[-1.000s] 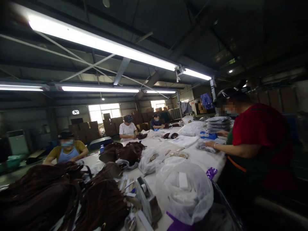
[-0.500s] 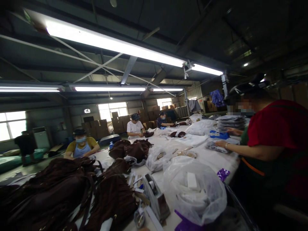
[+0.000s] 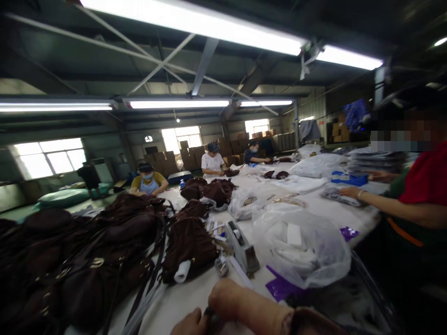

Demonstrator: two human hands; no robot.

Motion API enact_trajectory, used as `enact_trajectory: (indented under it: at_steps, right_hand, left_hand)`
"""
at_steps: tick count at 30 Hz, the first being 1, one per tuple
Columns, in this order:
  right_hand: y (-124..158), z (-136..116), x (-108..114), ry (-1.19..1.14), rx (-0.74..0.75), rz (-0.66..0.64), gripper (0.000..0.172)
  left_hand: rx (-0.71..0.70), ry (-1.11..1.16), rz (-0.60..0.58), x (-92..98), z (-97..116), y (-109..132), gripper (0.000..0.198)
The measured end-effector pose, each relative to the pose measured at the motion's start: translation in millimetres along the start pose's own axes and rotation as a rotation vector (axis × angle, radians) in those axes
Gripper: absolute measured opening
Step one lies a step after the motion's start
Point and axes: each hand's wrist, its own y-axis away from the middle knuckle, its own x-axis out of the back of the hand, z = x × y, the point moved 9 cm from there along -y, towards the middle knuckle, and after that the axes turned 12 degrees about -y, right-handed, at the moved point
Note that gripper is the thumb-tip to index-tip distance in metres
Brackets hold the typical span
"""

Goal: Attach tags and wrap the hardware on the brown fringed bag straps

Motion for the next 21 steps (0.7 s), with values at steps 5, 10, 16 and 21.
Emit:
enact_trajectory:
  at_steps: [5,10,16,21]
  right_hand:
    - [10.2,24.3,-14.1,-0.036,-0.181,0.112,0.032]
    - [19.8,25.1,-17.9,-0.073,-0.225,0.114,0.032]
    - [10.3,12.9,-13.3,-0.129,0.033,-0.016,0.018]
    - [8.8,14.9,-14.0,-0.144,-0.024,0.058,0.024]
  left_hand:
    - [-0.083,0.057,0.043,-16.9,14.8,10.4,0.032]
    - [0.017,0.051,0.085,-19.2,24.1,13.7,0.038]
    - [-0.183,-0.062,0.074,-15.8,12.5,30.9,0.028]
    - [-0.151,-0.068,0.046,-18.8,11.5,21.4,0.029]
